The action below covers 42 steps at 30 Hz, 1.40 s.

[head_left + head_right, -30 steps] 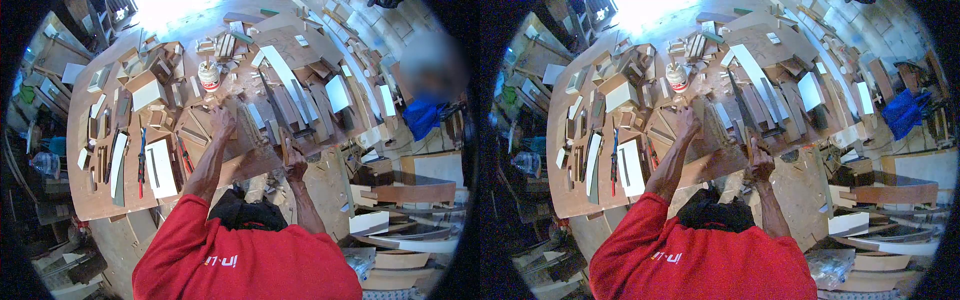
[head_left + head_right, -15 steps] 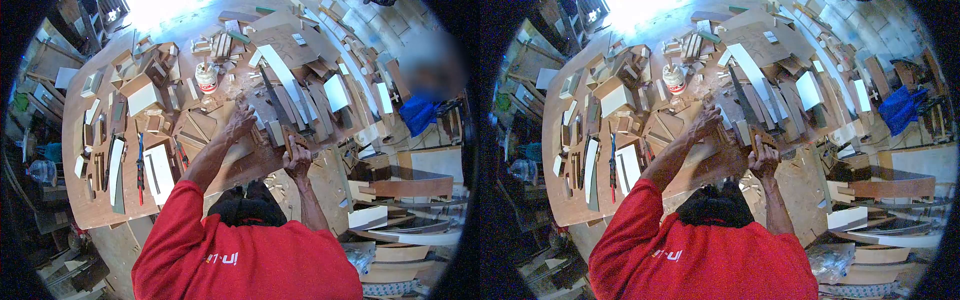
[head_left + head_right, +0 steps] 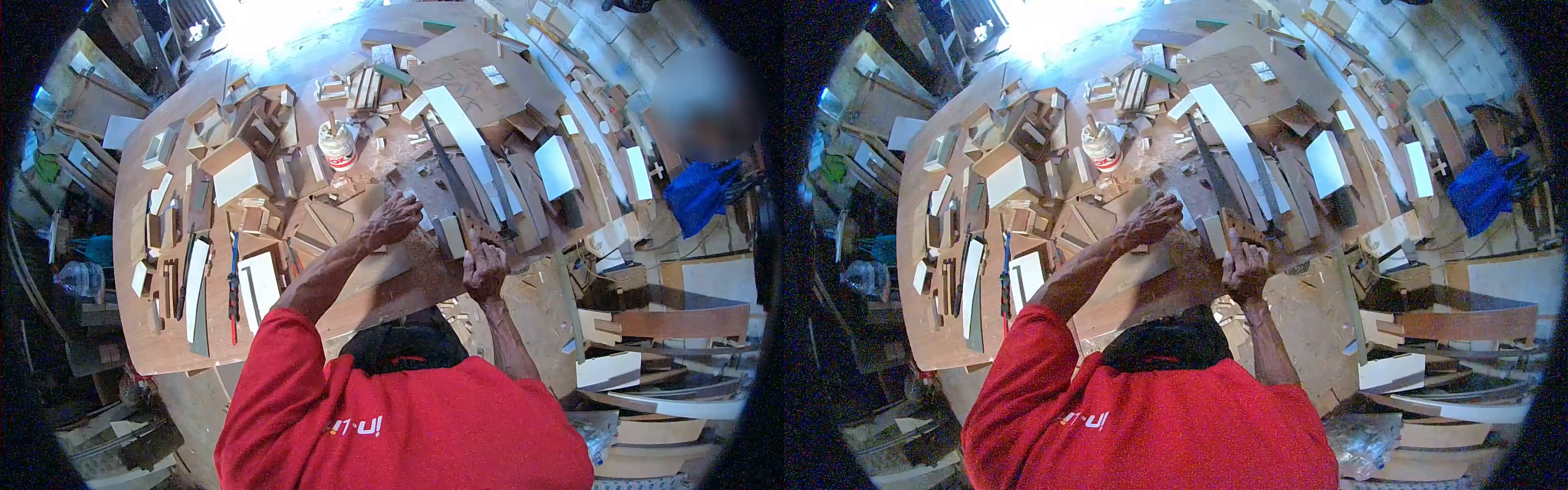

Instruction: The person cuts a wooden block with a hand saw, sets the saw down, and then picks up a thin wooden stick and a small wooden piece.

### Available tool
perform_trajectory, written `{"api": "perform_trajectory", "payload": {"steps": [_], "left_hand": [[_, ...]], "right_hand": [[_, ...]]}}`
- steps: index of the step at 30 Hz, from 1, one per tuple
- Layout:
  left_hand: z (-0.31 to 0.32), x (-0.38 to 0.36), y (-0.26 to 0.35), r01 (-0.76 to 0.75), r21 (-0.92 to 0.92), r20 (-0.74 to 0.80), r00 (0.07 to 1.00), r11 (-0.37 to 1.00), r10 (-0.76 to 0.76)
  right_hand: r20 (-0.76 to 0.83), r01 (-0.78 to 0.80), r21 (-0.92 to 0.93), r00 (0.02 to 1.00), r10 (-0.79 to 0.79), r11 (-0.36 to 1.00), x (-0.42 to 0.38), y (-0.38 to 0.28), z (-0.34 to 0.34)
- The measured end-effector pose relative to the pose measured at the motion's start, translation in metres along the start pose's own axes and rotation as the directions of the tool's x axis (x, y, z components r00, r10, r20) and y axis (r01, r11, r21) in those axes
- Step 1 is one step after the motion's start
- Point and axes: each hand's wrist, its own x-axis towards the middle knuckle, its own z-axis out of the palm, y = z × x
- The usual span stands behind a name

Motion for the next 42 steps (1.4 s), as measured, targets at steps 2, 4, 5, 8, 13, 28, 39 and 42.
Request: {"api": "perform_trajectory", "payload": {"steps": [2, 4, 5, 8, 13, 28, 39, 42], "left_hand": [[-0.016, 0.001, 0.008, 0.029, 0.023, 0.059, 0.998, 0.999, -0.031], [-0.022, 0.000, 0.011, 0.096, 0.049, 0.063, 0.993, 0.994, -0.099], [-0.024, -0.002, 0.013, 0.099, 0.050, 0.066, 0.993, 0.994, -0.102], [-0.043, -0.008, 0.021, 0.204, -0.009, -0.019, 0.979, 0.979, -0.204], [-0.044, -0.038, 0.025, 0.637, -0.499, 0.211, 0.747, 0.588, -0.630], [-0.014, -0.084, 0.090, 0.544, -0.837, 0.214, 0.422, 0.057, -0.881], [-0.011, -0.079, 0.081, 0.704, -0.499, -0.088, 0.540, 0.506, -0.837], [-0.003, -0.074, 0.083, 0.729, -0.483, -0.132, 0.487, 0.485, -0.863]], "right_hand": [[0.000, 0.025, -0.008, 1.000, -0.025, 1.000, 0.006, 0.003, -0.001], [0.059, 0.013, -0.053, 0.998, -0.009, 0.999, 0.010, 0.006, -0.001], [0.082, -0.013, -0.047, 0.996, 0.017, 0.999, 0.008, 0.010, 0.003], [0.094, -0.008, -0.067, 0.995, 0.014, 0.998, 0.004, 0.014, 0.011], [0.103, -0.046, -0.120, 0.993, 0.059, 0.992, -0.001, 0.010, 0.020], [0.103, -0.057, -0.177, 0.992, 0.076, 0.982, 0.001, -0.038, 0.036], [0.154, -0.219, -0.181, 0.957, 0.247, 0.959, -0.006, -0.063, 0.039], [0.135, -0.191, -0.176, 0.967, 0.216, 0.966, -0.016, -0.057, 0.045]]}}
